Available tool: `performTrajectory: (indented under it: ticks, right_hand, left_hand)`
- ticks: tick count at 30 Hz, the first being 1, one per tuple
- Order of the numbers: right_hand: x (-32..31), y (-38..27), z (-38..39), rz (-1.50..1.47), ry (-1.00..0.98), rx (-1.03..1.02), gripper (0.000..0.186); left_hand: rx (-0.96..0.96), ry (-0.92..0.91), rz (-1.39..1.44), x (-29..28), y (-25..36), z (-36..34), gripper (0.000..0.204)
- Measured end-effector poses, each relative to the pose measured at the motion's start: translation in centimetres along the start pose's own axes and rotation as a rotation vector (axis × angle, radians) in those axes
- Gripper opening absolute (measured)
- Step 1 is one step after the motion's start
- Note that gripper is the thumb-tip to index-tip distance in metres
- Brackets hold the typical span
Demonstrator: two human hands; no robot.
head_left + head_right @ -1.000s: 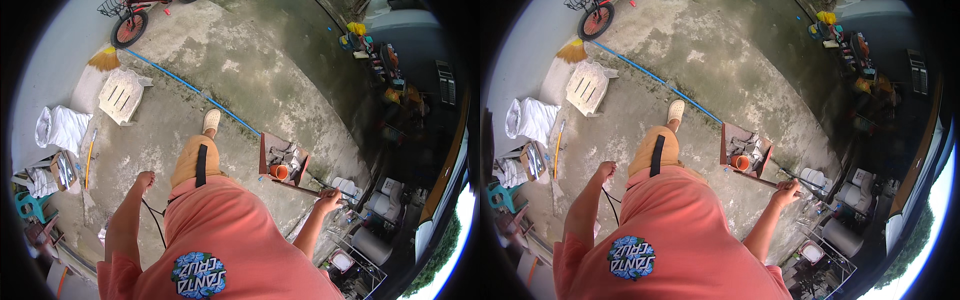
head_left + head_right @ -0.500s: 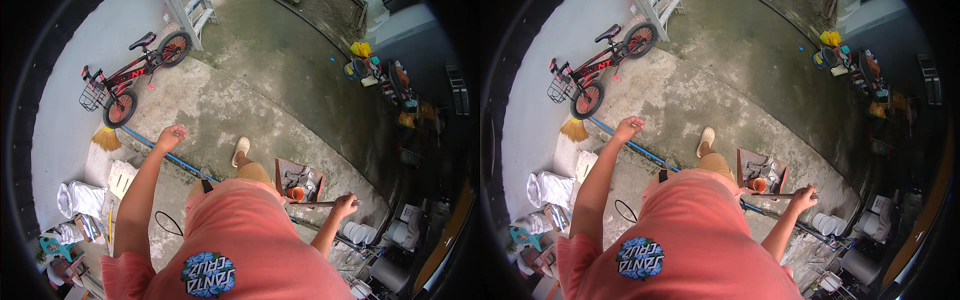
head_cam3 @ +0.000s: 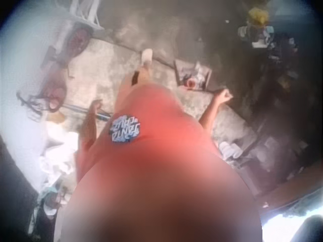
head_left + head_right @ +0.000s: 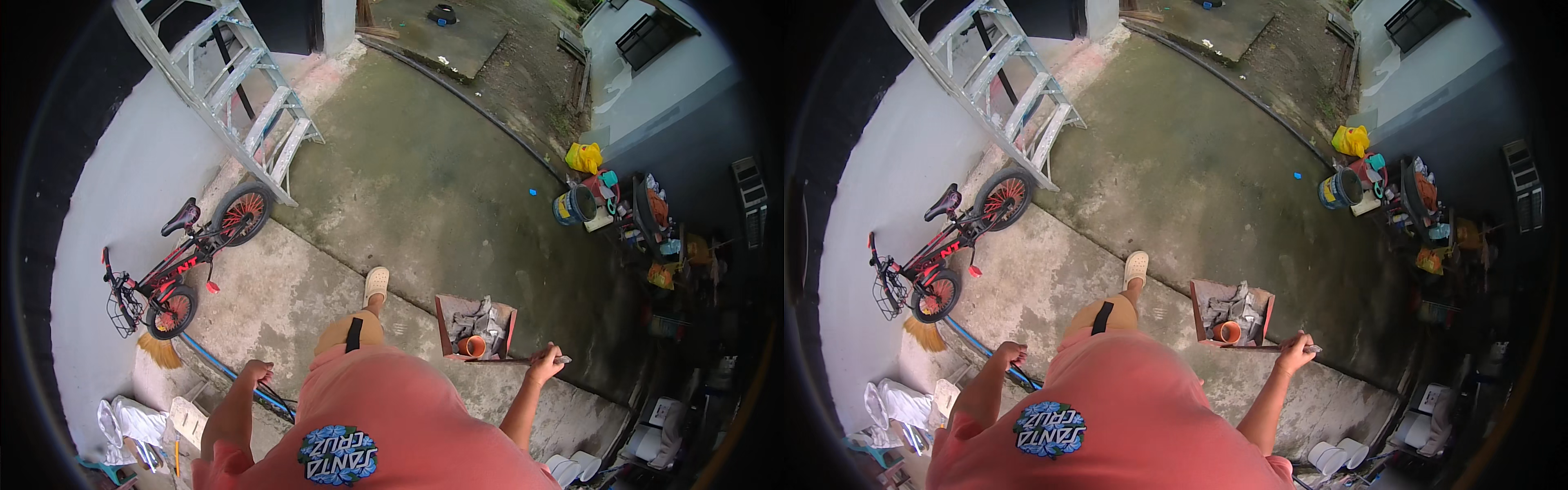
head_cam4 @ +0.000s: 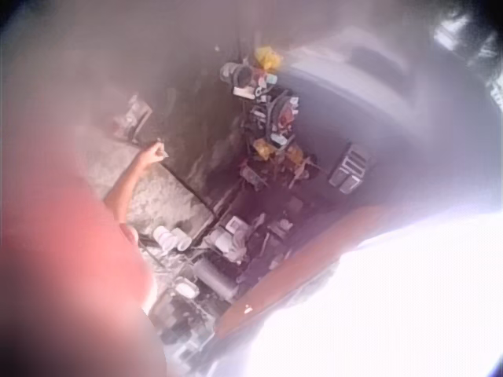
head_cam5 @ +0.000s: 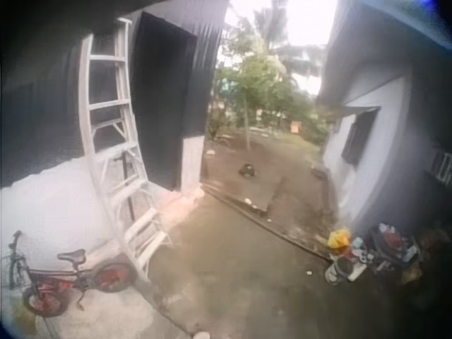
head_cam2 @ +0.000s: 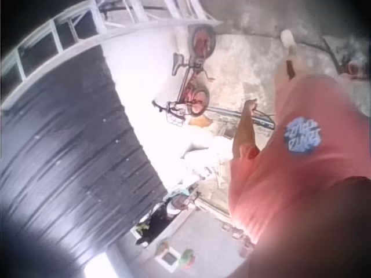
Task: The person walks from inside a house to an outdoor patio area carrying a box of tools. They place the box on the ground, open it, and begin sorting the tools inside, picking up and examining items like pliers and a level before placing them back.
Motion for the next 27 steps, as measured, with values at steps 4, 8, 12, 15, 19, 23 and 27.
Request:
performTrajectory:
  ticks: [4, 8, 12, 15, 19, 23, 27]
  right_hand:
    - [16.0, 3.6, -8.6, 0.091, 0.009, 0.040, 0.031]
    - [32.2, 5.2, -18.5, 0.109, -0.019, 0.001, 0.034]
    - [46.7, 9.5, -28.8, 0.086, 0.023, 0.005, 0.026]
    - [58.8, 16.5, -36.0, 0.108, 0.011, 0.049, 0.022]
    - [76.1, 24.5, -46.2, 0.188, 0.042, 0.068, 0.023]
    - [95.4, 28.6, -55.9, 0.220, -0.079, 0.218, 0.026]
    - [114.3, 30.1, -64.9, 0.331, -0.107, 0.196, 0.028]
  left_hand:
    - [0.180, 0.053, -0.003, 4.4, 31.6, -4.8, 0.014]
    - [0.747, 0.007, 0.051, 11.5, 68.3, 1.9, 0.027]
    - [0.989, 0.058, -0.159, 16.1, 93.8, 7.9, 0.035]
    - [1.082, 0.207, -0.122, 15.0, 108.3, 5.3, 0.037]
    - [0.743, 0.342, 0.340, 12.0, 115.3, -7.1, 0.024]
    - [0.105, 0.056, 0.180, 17.3, 111.8, -16.1, 0.020]
    - [-0.174, -0.060, 0.363, 20.7, 114.4, -18.2, 0.022]
Point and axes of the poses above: each hand's wrist, its own z-axis away from the middle knuckle, its own x-axis out of the palm, y = z × x, the point moved 10 cm from there along -z, towards the middle knuckle, and after that the axes turned 13 degrees about y, right-handed, at the moved point
